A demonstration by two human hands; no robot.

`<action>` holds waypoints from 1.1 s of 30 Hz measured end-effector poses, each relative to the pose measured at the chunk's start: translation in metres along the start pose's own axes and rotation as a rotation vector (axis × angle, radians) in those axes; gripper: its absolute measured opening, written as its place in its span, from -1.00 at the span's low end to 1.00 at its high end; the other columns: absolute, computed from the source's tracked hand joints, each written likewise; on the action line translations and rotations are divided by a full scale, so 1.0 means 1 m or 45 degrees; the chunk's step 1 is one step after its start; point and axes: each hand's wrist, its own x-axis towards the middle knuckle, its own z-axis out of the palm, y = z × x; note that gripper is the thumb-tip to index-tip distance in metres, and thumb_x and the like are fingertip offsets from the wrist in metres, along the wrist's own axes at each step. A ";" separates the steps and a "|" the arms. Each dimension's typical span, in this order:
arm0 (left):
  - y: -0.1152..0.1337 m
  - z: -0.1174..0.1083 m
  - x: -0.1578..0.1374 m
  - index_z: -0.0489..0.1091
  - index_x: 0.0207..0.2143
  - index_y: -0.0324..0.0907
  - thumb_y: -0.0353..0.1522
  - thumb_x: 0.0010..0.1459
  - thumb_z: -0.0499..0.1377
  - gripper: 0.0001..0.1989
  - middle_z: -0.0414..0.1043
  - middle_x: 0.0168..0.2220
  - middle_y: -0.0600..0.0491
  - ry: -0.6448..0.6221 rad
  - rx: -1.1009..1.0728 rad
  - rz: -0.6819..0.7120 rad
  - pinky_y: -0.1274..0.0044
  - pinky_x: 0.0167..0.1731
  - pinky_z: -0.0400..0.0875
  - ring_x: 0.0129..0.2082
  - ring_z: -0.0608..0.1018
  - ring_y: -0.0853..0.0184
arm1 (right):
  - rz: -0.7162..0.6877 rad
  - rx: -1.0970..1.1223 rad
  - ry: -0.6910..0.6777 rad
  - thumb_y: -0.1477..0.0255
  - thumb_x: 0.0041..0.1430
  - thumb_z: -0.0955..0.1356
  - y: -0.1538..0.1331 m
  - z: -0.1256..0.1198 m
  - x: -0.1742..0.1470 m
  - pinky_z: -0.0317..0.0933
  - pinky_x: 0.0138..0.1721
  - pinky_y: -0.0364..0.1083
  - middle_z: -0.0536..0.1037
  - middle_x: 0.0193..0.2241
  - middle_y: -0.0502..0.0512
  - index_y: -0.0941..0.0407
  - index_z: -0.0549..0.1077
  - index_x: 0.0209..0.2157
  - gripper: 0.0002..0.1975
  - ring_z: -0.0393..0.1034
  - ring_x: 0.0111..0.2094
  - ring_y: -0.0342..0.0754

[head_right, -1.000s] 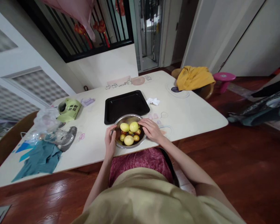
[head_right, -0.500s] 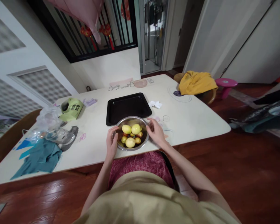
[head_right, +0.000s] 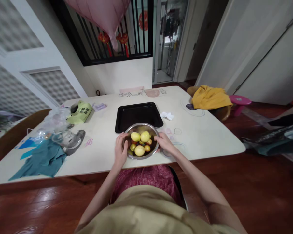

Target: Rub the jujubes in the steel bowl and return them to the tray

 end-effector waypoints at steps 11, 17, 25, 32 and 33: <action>-0.029 0.033 0.102 0.09 0.46 -0.09 -0.09 0.41 0.16 -0.31 0.14 0.48 -0.22 -0.256 0.314 0.077 -0.10 0.50 -0.20 0.53 0.14 -0.06 | -0.221 -0.261 0.278 0.43 0.23 0.24 -0.059 0.008 0.099 0.39 -0.53 -0.15 0.62 -0.58 0.07 0.18 0.55 -0.17 -0.72 0.54 -0.59 0.00; -0.062 0.039 0.113 -0.14 0.55 -0.08 0.03 0.31 0.24 -0.04 -0.17 0.56 -0.31 -0.325 0.165 0.035 -0.01 0.40 0.20 0.55 0.08 -0.13 | -0.366 -0.569 0.552 0.43 0.28 0.26 -0.068 0.031 0.116 0.42 -0.13 -0.04 0.73 -0.19 0.32 0.20 0.59 -0.01 -0.64 0.63 -0.14 0.20; -0.067 0.033 0.110 -0.20 0.55 -0.01 -0.07 0.32 0.27 -0.04 -0.03 0.53 -0.28 -0.336 0.292 -0.030 -0.16 0.41 0.04 0.53 0.13 -0.16 | -0.357 -0.902 0.693 0.38 0.42 0.19 -0.060 0.052 0.115 0.33 -0.06 0.00 0.72 -0.13 0.34 0.20 0.48 0.24 -0.51 0.59 -0.08 0.25; -0.062 0.048 0.106 -0.23 0.56 -0.05 -0.19 0.24 0.32 0.03 -0.07 0.55 -0.27 -0.337 0.396 0.028 -0.22 0.45 -0.25 0.55 0.08 -0.16 | -0.289 -1.066 0.736 0.38 0.47 0.16 -0.061 0.052 0.116 0.34 -0.08 0.02 0.70 -0.13 0.35 0.21 0.35 0.36 -0.47 0.61 -0.11 0.23; -0.062 0.050 0.106 -0.21 0.56 -0.06 -0.21 0.23 0.32 0.03 -0.09 0.56 -0.27 -0.348 0.387 0.040 -0.19 0.46 -0.22 0.55 0.05 -0.15 | -0.292 -1.068 0.737 0.37 0.47 0.16 -0.062 0.053 0.116 0.34 -0.08 0.02 0.70 -0.13 0.36 0.21 0.33 0.38 -0.46 0.61 -0.12 0.23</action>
